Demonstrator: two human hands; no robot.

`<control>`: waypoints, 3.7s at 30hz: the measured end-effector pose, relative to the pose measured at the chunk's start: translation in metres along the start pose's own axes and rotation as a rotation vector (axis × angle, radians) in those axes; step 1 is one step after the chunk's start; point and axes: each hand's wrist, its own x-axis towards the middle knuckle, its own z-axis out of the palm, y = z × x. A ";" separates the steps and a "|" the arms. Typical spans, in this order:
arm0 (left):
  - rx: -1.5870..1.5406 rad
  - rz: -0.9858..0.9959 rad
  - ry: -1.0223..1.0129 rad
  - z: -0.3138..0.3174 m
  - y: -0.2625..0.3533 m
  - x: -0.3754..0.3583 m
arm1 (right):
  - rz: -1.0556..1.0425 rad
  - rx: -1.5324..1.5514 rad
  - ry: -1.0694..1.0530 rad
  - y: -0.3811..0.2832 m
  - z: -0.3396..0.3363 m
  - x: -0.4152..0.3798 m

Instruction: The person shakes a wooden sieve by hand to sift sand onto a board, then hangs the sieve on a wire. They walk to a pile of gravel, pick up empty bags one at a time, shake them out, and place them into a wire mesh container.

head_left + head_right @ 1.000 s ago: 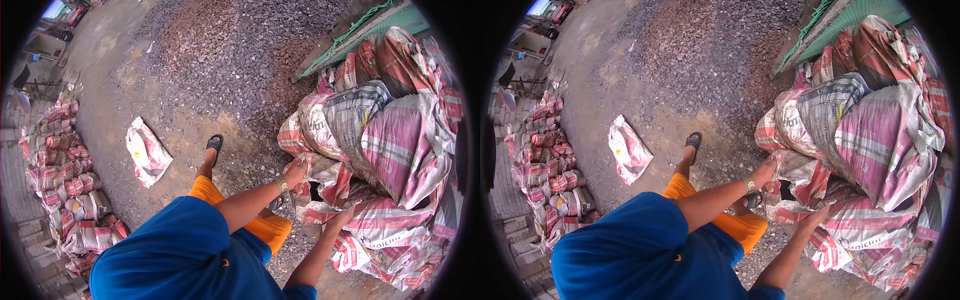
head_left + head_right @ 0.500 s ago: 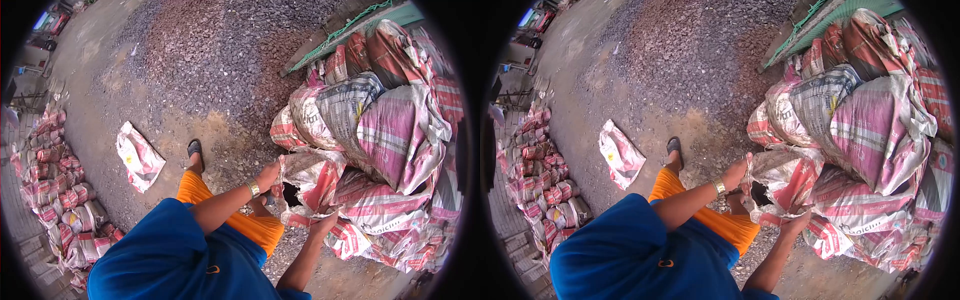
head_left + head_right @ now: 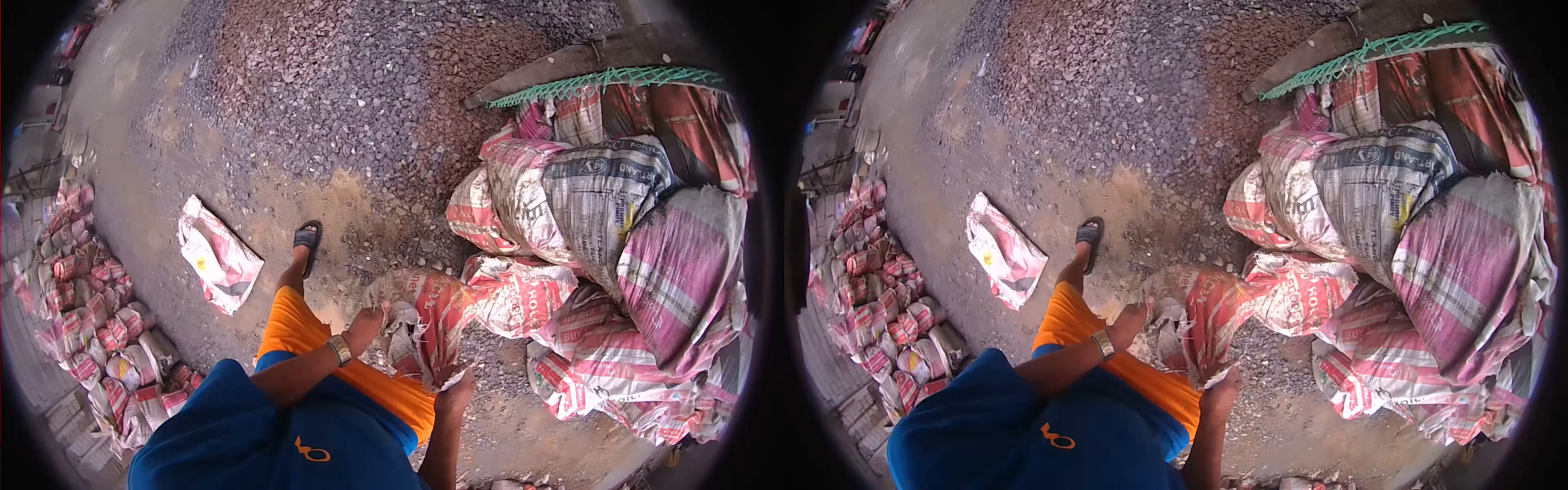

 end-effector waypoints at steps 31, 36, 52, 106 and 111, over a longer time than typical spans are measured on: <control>-0.139 -0.456 -0.004 -0.095 -0.355 0.134 | 0.372 0.198 -0.154 -0.014 0.234 0.076; -0.392 -0.734 -0.165 -0.129 -0.217 0.109 | 0.400 0.022 -0.171 -0.049 0.225 0.119; -0.479 -0.667 -0.139 -0.024 -0.423 0.349 | 0.579 0.148 -0.248 0.198 0.338 0.355; -1.083 0.130 -0.023 -0.415 0.075 0.375 | 0.245 1.549 -0.071 -0.368 0.128 0.340; -1.005 -0.005 -0.051 -0.426 0.118 0.388 | 0.219 1.259 0.049 -0.371 0.154 0.374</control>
